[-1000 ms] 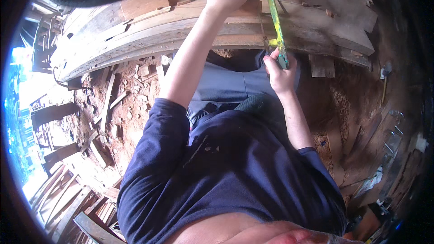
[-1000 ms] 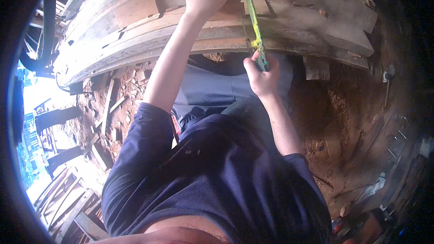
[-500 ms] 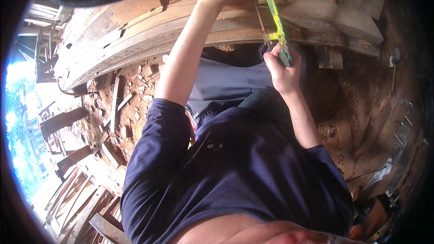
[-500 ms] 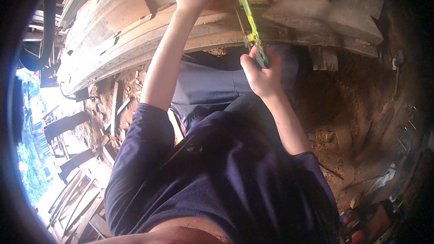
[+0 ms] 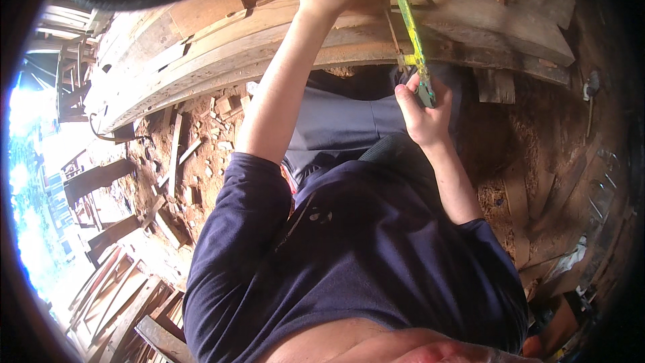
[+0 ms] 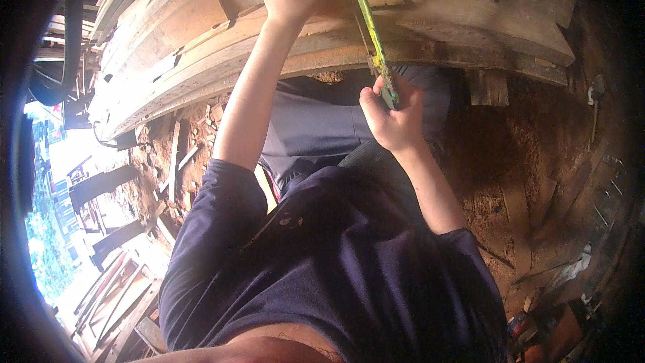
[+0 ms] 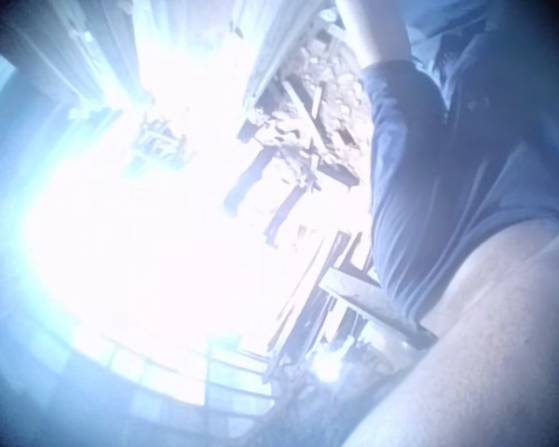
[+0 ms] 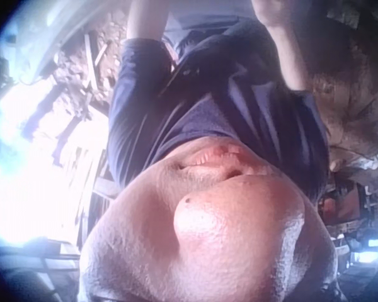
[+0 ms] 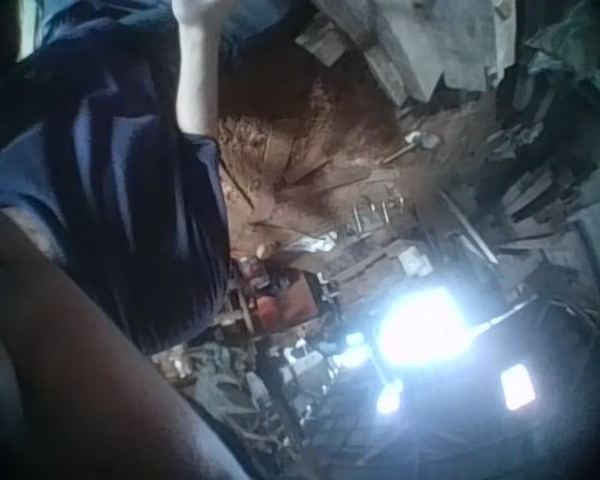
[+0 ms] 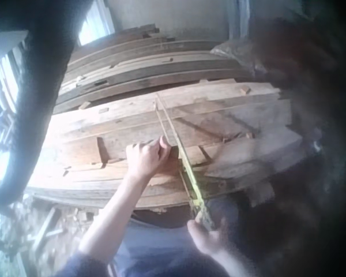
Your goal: The person uses a hand saw to cut a piece of wood placed on a workbench. They hold the saw with both hands and make repeated back-and-forth strokes to cut through the wood.
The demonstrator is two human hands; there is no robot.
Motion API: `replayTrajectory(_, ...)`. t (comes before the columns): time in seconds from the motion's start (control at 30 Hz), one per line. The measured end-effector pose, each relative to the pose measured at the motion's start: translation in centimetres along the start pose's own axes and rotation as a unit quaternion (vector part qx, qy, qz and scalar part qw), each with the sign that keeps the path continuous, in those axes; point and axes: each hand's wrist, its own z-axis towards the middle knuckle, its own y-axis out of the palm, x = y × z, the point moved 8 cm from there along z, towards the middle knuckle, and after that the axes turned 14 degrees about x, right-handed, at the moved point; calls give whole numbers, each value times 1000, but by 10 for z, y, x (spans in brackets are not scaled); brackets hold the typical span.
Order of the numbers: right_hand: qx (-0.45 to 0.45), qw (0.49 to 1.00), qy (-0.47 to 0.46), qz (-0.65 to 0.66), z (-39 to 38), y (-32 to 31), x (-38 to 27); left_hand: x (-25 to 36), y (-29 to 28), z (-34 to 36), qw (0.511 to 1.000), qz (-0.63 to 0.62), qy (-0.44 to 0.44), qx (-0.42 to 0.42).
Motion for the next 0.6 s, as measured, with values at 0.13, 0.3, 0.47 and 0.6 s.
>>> replayTrajectory(0.13,8,1000,13,-18,2,0,-1,3,-5,-2,1000,-9,3,7)
replayTrajectory(0.3,15,1000,19,20,17,9,-7,4,-7,-2,1000,-15,1,-6)
replayTrajectory(0.47,22,992,99,71,30,22,13,-1,-1,-1,999,0,-12,-30)
replayTrajectory(0.6,17,993,88,80,31,24,22,-6,8,-5,997,28,-31,-60)
